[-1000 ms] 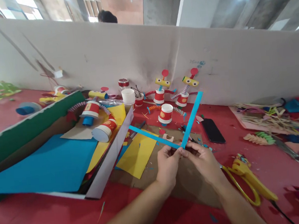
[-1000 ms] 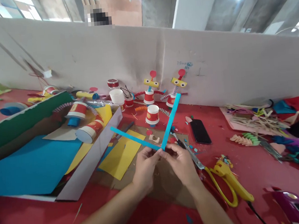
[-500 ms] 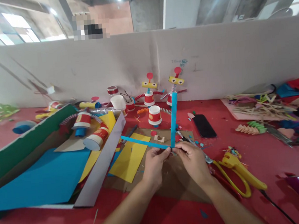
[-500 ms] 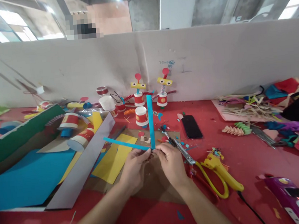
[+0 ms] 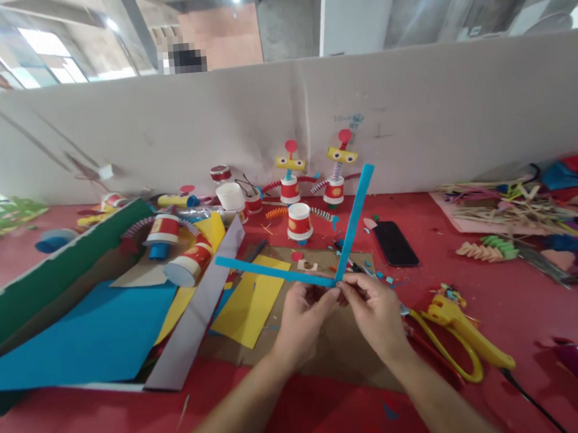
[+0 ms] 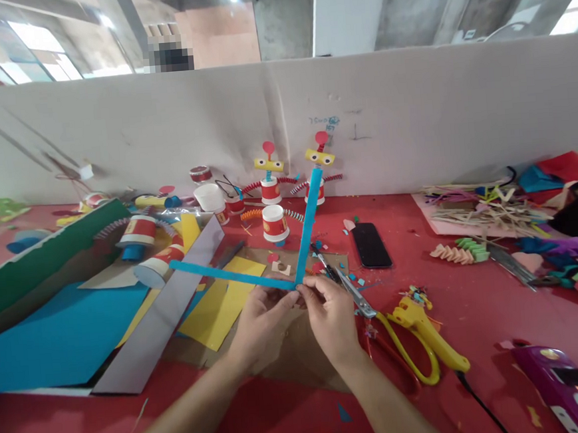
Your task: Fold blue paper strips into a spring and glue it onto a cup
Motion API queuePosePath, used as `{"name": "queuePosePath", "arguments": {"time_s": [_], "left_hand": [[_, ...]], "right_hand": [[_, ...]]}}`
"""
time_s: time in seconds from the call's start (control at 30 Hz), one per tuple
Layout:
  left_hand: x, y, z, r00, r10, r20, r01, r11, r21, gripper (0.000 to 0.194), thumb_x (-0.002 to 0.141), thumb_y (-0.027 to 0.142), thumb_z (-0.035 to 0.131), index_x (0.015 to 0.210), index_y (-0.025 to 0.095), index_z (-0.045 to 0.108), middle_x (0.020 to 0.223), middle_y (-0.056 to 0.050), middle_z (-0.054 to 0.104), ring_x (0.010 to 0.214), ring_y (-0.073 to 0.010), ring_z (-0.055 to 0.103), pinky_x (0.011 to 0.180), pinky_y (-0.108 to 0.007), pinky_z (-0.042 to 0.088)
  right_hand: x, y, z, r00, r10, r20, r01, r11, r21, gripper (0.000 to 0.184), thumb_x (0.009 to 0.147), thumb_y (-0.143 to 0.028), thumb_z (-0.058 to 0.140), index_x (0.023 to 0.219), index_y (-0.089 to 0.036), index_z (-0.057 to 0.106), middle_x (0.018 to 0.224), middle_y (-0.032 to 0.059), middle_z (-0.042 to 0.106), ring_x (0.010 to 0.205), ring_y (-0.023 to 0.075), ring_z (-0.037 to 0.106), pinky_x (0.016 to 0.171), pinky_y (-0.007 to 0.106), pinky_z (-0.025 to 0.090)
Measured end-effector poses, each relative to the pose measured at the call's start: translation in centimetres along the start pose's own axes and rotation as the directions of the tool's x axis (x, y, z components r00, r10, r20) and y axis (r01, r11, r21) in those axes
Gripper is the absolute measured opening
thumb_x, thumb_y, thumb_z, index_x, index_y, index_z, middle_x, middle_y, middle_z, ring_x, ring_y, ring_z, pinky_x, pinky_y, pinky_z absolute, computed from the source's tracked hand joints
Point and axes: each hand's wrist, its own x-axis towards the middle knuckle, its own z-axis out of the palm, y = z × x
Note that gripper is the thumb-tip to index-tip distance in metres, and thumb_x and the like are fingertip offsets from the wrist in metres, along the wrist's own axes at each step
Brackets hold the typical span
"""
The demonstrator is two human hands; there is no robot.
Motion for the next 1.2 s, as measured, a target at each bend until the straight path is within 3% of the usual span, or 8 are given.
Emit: {"name": "queuePosePath", "arguments": {"time_s": [0.2, 0.57, 0.7, 0.93, 1.2], "left_hand": [[0.1, -0.8, -0.1, 1.000, -0.029, -0.004, 0.029, 1.000, -0.006, 0.020, 0.079, 0.030, 0.065, 0.089, 0.013, 0.066, 0.083, -0.006, 0.068, 0.076, -0.0157, 0.062, 0.076, -0.031, 0.050], [0.2, 0.6, -0.2, 0.974, -0.118, -0.193, 0.104, 0.991, -0.079, 0.015, 0.068, 0.025, 0.073, 0.061, 0.013, 0.067, 0.059, -0.001, 0.063, 0.058, -0.0093, 0.053, 0.060, -0.022, 0.042], [0.2, 0.7, -0.3, 0.972, -0.116, -0.206, 0.099, 0.991, -0.089, 0.015, 0.066, 0.026, 0.074, 0.059, 0.014, 0.067, 0.057, 0.000, 0.063, 0.055, -0.0089, 0.053, 0.060, -0.023, 0.041], [0.1, 0.6, -0.1, 0.978, -0.129, -0.166, 0.116, 0.989, -0.088, 0.015, 0.065, 0.026, 0.074, 0.062, 0.013, 0.070, 0.059, -0.004, 0.067, 0.058, -0.0126, 0.058, 0.063, -0.026, 0.044], [0.0, 0.0, -0.4, 0.981, -0.119, -0.155, 0.106, 0.990, -0.088, 0.016, 0.072, 0.027, 0.069, 0.064, 0.013, 0.072, 0.062, -0.005, 0.068, 0.062, -0.0137, 0.060, 0.066, -0.026, 0.046]], "right_hand": [[0.1, 0.1, 0.1, 0.989, 0.140, 0.055, -0.148, 0.972, 0.181, 0.017, 0.080, -0.036, 0.063, 0.085, -0.021, 0.069, 0.076, 0.0032, 0.072, 0.063, 0.0183, 0.067, 0.065, 0.031, 0.055], [0.0, -0.2, 0.0, 0.979, 0.140, 0.145, -0.177, 0.942, 0.286, 0.022, 0.081, -0.036, 0.062, 0.095, -0.020, 0.067, 0.086, 0.0051, 0.073, 0.073, 0.0185, 0.068, 0.068, 0.030, 0.055], [-0.1, -0.6, 0.1, 0.976, 0.111, 0.186, -0.168, 0.928, 0.332, 0.022, 0.075, -0.033, 0.069, 0.093, -0.020, 0.067, 0.089, 0.0052, 0.072, 0.080, 0.0189, 0.068, 0.076, 0.033, 0.055], [-0.1, -0.6, 0.1, 0.972, 0.189, 0.138, -0.223, 0.927, 0.302, 0.022, 0.074, -0.036, 0.070, 0.089, -0.020, 0.069, 0.078, 0.0034, 0.073, 0.067, 0.0175, 0.067, 0.069, 0.033, 0.056], [0.2, 0.4, 0.1, 0.975, 0.185, 0.121, -0.220, 0.871, 0.440, 0.017, 0.071, -0.028, 0.073, 0.086, -0.021, 0.070, 0.075, -0.0002, 0.070, 0.064, 0.0135, 0.065, 0.067, 0.029, 0.055]]}}
